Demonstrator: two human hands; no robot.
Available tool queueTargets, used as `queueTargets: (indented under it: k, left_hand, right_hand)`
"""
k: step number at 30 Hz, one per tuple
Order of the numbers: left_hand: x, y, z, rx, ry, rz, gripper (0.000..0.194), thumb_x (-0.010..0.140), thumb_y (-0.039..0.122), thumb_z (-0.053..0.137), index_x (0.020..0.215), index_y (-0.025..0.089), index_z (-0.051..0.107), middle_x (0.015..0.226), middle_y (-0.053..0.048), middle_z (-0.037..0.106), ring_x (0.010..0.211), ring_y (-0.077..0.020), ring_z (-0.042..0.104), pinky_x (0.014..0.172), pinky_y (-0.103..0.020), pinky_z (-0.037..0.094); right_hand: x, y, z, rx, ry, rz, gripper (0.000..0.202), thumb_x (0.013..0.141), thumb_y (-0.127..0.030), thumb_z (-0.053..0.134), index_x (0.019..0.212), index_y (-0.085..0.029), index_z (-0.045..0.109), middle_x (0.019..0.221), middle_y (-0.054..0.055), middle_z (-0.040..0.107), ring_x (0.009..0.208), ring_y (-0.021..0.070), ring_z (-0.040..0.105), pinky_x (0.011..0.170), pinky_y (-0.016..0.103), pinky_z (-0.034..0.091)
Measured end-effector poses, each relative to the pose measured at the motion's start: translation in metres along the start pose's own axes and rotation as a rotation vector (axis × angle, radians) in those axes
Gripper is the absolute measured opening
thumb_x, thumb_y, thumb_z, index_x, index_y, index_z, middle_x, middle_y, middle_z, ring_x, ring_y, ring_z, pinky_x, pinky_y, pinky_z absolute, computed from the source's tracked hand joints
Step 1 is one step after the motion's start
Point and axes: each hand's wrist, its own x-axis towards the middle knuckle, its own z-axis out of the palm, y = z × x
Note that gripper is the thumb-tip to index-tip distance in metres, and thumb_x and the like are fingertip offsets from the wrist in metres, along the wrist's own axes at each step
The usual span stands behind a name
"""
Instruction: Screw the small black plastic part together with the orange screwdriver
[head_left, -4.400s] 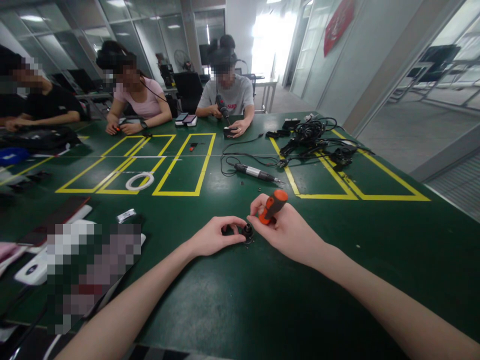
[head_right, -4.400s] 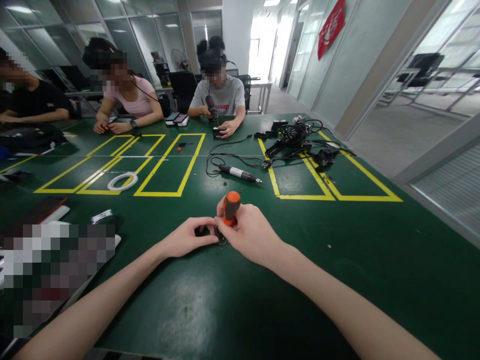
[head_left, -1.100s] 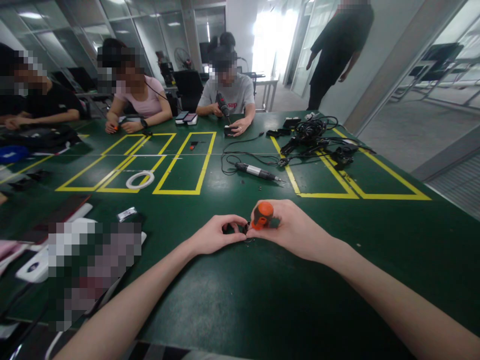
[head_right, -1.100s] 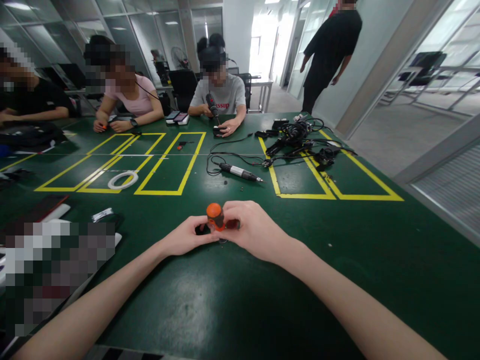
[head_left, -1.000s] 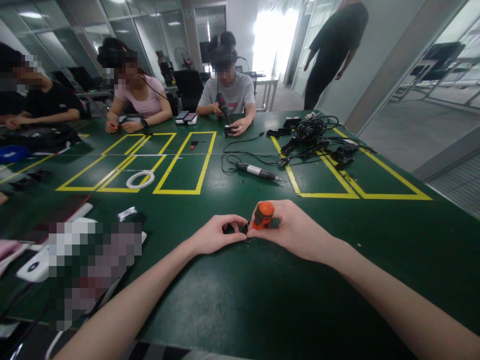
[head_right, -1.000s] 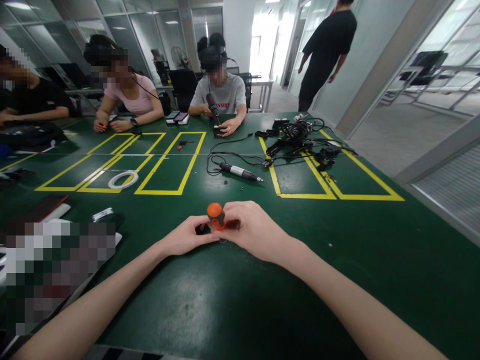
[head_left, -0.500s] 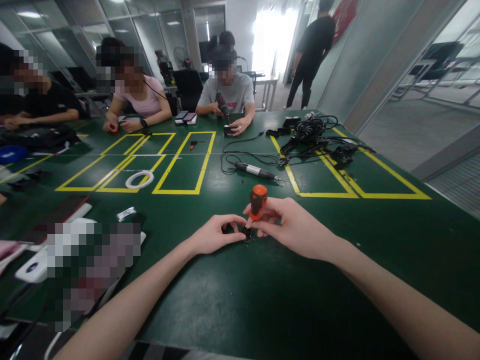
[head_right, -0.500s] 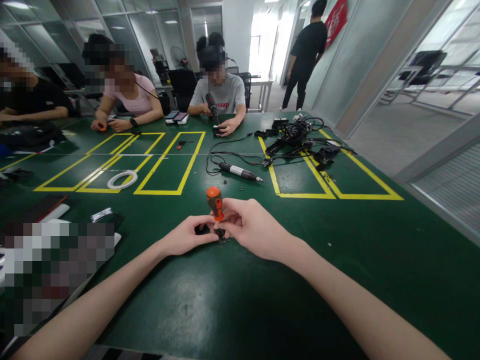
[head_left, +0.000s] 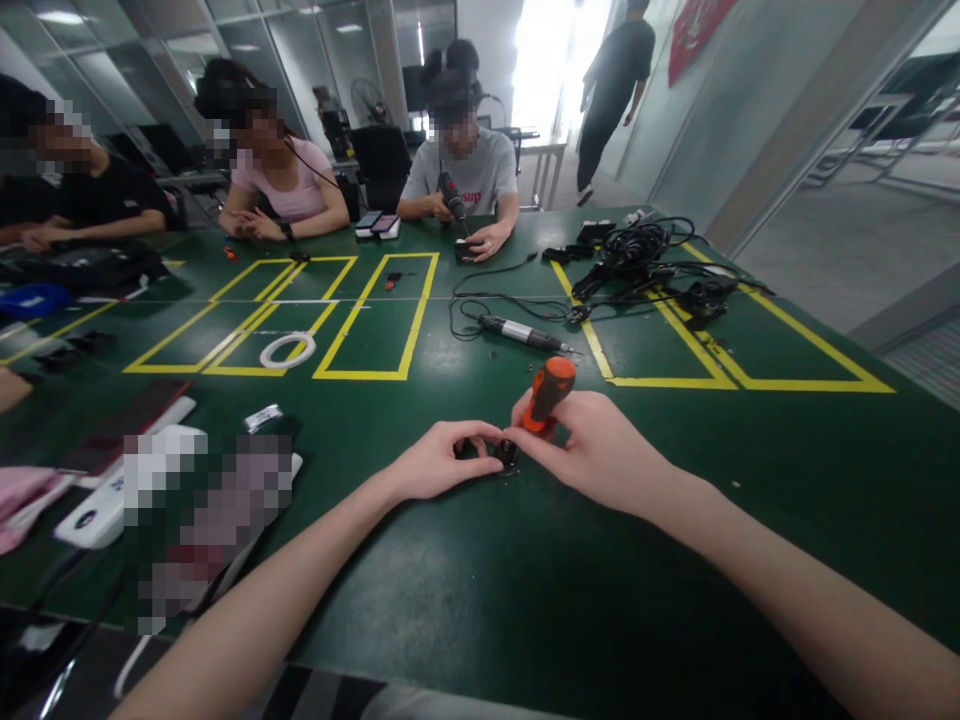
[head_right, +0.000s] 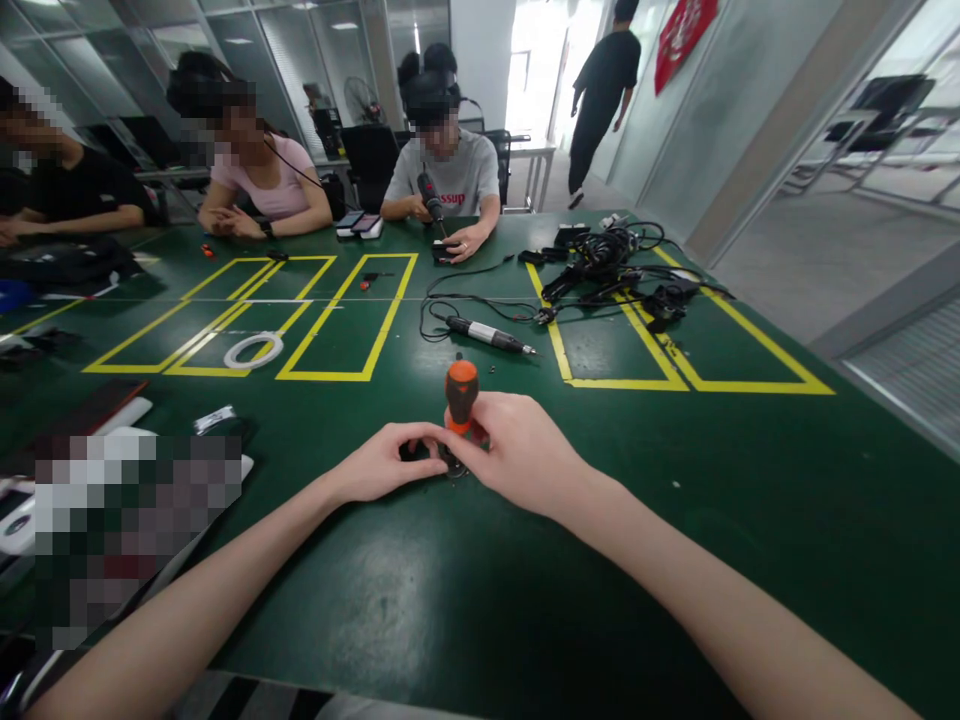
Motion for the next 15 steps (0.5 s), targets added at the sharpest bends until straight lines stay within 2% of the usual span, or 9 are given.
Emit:
queueTargets:
  k: [4, 11, 15]
  left_hand:
    - [0.0005, 0.0003, 0.0003, 0.010, -0.002, 0.000, 0.035, 0.088, 0.036, 0.076, 0.116, 0.016, 0.077, 0.088, 0.000, 0.073, 0.077, -0.0135, 0.058, 0.076, -0.026, 0.042]
    - [0.0008, -0.0009, 0.0007, 0.002, 0.004, 0.002, 0.035, 0.088, 0.034, 0.077, 0.119, 0.016, 0.076, 0.089, -0.001, 0.074, 0.079, -0.0140, 0.060, 0.077, -0.026, 0.043]
    - [0.0009, -0.0024, 0.0012, 0.002, 0.008, 0.005, 0.036, 0.088, 0.035, 0.077, 0.119, 0.017, 0.076, 0.092, -0.001, 0.075, 0.080, -0.0143, 0.062, 0.076, -0.026, 0.043]
  right_hand:
    - [-0.0009, -0.0019, 0.0004, 0.001, -0.022, -0.028, 0.013, 0.099, -0.022, 0.061, 0.090, -0.017, 0.069, 0.077, 0.003, 0.067, 0.061, 0.0151, 0.057, 0.060, 0.026, 0.042]
    - [-0.0016, -0.0049, 0.0019, 0.085, -0.037, 0.025, 0.016, 0.093, -0.015, 0.055, 0.104, -0.017, 0.067, 0.066, -0.003, 0.055, 0.055, 0.0141, 0.054, 0.056, 0.024, 0.040]
    - [-0.0017, -0.0040, 0.0016, 0.109, -0.041, 0.042, 0.017, 0.086, -0.012, 0.056, 0.099, -0.018, 0.065, 0.065, -0.005, 0.053, 0.056, 0.0133, 0.052, 0.056, 0.024, 0.040]
